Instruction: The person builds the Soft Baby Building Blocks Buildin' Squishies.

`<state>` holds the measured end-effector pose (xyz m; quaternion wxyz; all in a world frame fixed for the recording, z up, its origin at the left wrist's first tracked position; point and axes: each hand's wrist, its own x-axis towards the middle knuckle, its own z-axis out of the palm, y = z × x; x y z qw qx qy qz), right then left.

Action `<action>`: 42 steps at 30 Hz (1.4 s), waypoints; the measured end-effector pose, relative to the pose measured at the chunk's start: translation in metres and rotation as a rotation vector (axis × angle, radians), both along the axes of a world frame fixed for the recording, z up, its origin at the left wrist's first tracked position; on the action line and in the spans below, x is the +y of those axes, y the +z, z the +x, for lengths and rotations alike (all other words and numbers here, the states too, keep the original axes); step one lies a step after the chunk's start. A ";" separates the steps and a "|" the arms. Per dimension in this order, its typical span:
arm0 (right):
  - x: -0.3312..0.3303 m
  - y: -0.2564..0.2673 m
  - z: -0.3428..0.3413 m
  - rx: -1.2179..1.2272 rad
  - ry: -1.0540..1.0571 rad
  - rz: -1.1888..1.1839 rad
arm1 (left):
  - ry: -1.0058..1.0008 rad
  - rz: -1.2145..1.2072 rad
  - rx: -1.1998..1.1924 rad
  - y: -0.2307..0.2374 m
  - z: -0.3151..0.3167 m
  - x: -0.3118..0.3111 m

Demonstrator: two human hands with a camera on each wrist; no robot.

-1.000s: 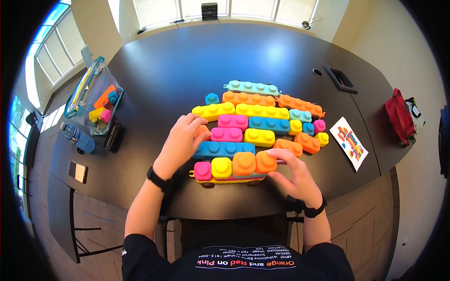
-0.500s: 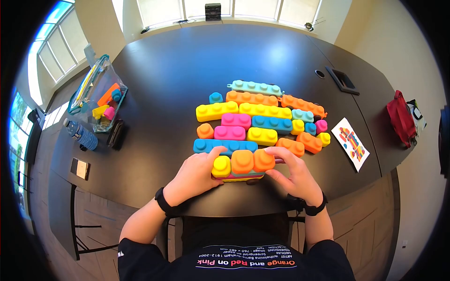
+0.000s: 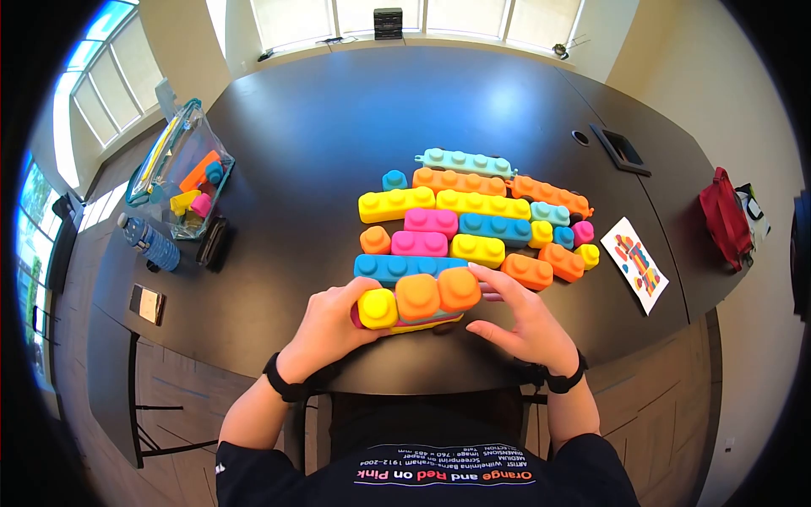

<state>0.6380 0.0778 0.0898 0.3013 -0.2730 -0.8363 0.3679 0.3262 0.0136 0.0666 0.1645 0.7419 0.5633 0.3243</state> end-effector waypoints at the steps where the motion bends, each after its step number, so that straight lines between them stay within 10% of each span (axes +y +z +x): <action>1: -0.001 0.001 0.000 0.000 0.000 0.000 | 0.008 -0.008 -0.022 0.003 -0.005 -0.001; 16: 0.000 0.003 0.014 -0.014 -0.072 -0.032 | 0.306 0.055 -0.120 0.021 -0.156 0.082; 42: 0.004 0.009 0.019 -0.077 -0.074 0.047 | 0.321 0.108 -0.043 -0.022 -0.140 0.115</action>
